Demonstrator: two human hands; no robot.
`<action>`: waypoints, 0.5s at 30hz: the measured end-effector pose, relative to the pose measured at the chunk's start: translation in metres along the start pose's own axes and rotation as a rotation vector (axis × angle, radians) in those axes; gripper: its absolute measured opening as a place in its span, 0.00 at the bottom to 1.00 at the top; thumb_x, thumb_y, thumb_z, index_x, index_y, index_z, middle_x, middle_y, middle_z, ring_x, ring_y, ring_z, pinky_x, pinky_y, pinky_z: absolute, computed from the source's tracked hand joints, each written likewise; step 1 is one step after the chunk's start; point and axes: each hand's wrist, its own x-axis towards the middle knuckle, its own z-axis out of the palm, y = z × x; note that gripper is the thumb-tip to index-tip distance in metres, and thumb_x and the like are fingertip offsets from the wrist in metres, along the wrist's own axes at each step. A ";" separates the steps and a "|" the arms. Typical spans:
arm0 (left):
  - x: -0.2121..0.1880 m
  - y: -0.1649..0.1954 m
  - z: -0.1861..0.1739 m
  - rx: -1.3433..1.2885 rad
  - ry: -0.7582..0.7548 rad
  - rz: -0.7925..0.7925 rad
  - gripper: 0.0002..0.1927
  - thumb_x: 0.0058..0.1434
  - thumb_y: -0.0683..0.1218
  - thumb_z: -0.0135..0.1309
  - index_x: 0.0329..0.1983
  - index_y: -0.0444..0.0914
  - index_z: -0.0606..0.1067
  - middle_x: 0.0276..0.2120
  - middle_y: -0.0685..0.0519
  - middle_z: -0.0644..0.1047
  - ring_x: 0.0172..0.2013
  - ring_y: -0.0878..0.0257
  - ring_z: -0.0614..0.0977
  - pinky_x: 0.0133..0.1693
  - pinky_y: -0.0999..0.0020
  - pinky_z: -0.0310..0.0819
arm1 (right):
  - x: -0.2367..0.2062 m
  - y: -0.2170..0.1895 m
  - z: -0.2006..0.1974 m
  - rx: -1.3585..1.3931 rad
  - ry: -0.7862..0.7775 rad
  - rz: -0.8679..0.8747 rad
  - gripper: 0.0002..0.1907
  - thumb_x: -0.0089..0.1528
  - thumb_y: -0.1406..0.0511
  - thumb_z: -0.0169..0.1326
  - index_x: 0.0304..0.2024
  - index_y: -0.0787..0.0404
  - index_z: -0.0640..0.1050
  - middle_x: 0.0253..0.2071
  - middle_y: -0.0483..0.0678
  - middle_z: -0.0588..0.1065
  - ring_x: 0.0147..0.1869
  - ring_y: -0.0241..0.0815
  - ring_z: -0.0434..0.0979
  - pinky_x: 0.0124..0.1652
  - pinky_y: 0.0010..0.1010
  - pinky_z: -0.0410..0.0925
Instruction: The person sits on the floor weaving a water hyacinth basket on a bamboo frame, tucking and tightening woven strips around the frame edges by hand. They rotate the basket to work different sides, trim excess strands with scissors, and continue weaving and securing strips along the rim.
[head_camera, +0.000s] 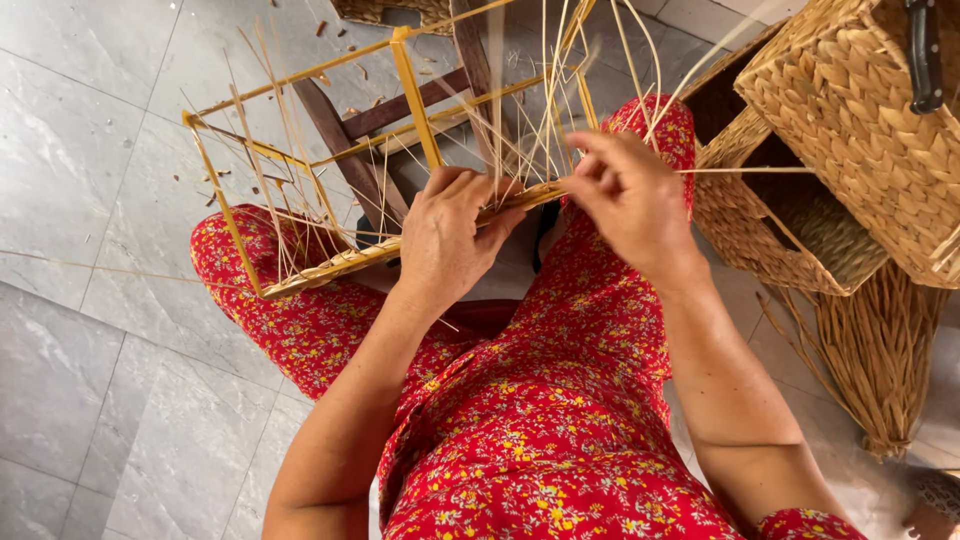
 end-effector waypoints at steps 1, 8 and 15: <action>0.001 0.001 0.001 0.019 0.000 -0.004 0.10 0.55 0.45 0.67 0.40 0.42 0.82 0.34 0.55 0.80 0.42 0.53 0.78 0.42 0.57 0.72 | 0.002 -0.002 0.002 -0.165 -0.052 -0.050 0.18 0.59 0.67 0.67 0.52 0.64 0.82 0.38 0.50 0.78 0.39 0.39 0.77 0.37 0.30 0.71; 0.001 0.005 0.003 0.078 0.009 -0.029 0.07 0.60 0.45 0.65 0.38 0.44 0.78 0.32 0.59 0.79 0.42 0.56 0.79 0.45 0.58 0.70 | -0.001 0.012 0.000 0.122 0.114 -0.079 0.04 0.69 0.69 0.61 0.45 0.63 0.79 0.44 0.46 0.80 0.46 0.36 0.80 0.47 0.29 0.74; 0.001 -0.001 -0.008 -0.229 -0.092 -0.137 0.11 0.59 0.39 0.62 0.44 0.38 0.77 0.41 0.52 0.79 0.47 0.53 0.80 0.42 0.64 0.79 | -0.001 -0.004 0.003 0.212 0.085 0.003 0.02 0.72 0.69 0.56 0.47 0.61 0.78 0.45 0.43 0.80 0.47 0.33 0.81 0.45 0.27 0.75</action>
